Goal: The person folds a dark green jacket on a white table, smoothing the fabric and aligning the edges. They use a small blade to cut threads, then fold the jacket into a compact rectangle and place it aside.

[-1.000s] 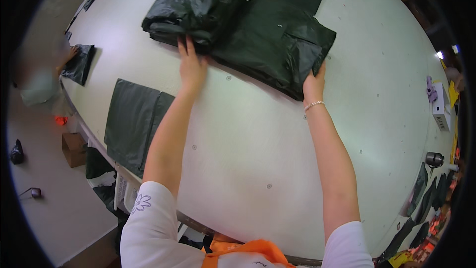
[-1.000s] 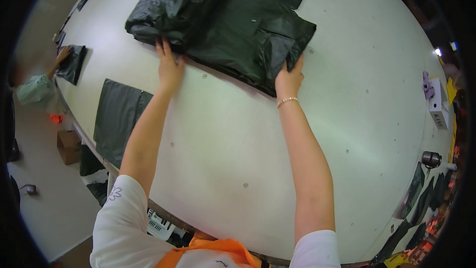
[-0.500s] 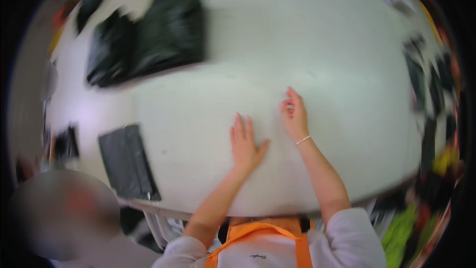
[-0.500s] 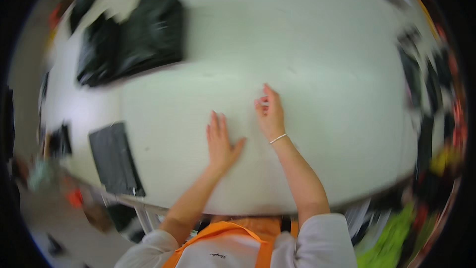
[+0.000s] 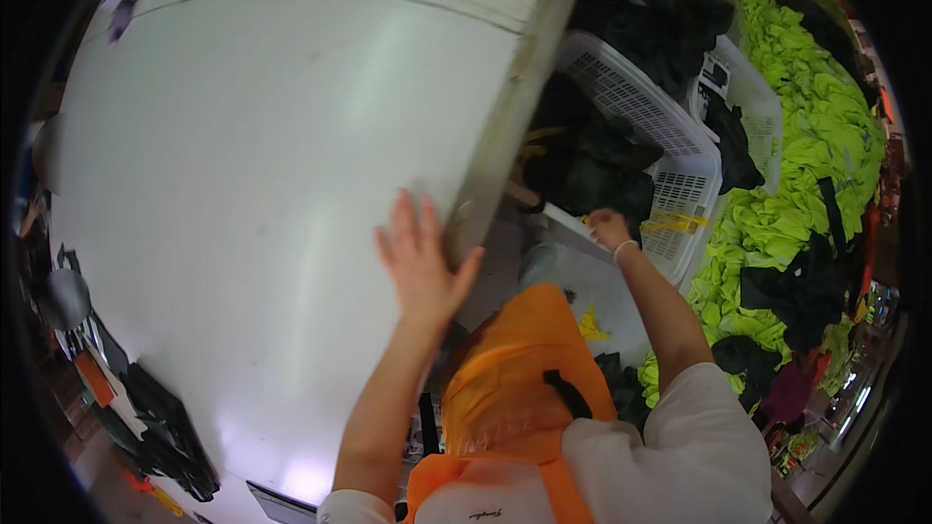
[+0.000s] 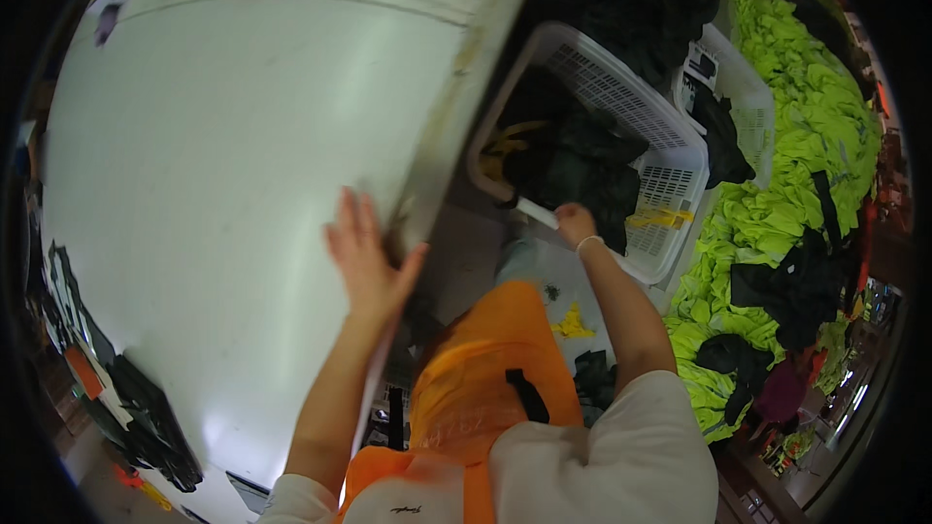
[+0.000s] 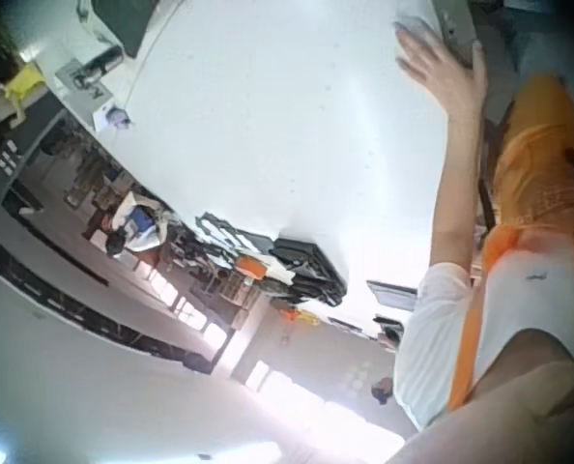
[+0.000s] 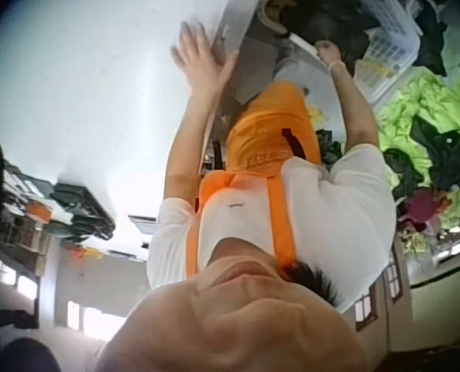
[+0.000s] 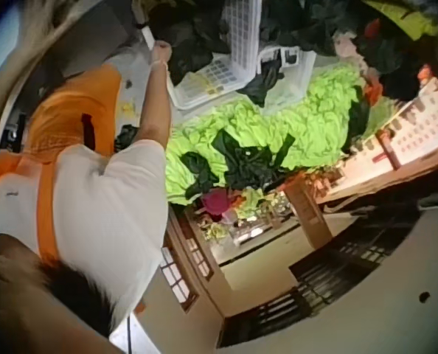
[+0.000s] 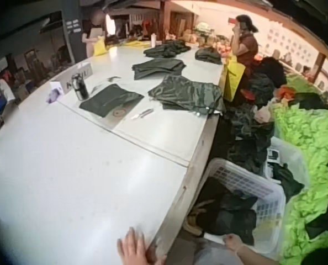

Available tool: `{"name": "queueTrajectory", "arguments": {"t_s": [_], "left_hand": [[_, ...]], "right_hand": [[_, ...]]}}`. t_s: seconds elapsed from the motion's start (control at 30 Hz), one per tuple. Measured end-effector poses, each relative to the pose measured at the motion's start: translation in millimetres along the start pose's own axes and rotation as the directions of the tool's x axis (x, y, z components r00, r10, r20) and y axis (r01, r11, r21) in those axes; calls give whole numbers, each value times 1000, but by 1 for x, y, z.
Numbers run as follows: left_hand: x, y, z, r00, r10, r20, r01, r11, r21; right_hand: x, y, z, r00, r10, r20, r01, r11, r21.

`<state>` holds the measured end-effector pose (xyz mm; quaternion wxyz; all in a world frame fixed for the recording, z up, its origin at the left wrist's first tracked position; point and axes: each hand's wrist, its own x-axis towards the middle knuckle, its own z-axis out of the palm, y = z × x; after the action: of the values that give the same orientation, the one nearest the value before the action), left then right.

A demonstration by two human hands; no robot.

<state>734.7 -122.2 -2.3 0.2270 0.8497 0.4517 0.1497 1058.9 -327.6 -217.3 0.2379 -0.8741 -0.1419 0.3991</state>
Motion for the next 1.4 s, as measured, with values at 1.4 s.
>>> {"name": "queueTrajectory", "arguments": {"t_s": [1.4], "left_hand": [[114,91,88,996,81,-42,-57,912,406]], "right_hand": [[97,-100,-294,966,-256,41,185,794,579]]}}
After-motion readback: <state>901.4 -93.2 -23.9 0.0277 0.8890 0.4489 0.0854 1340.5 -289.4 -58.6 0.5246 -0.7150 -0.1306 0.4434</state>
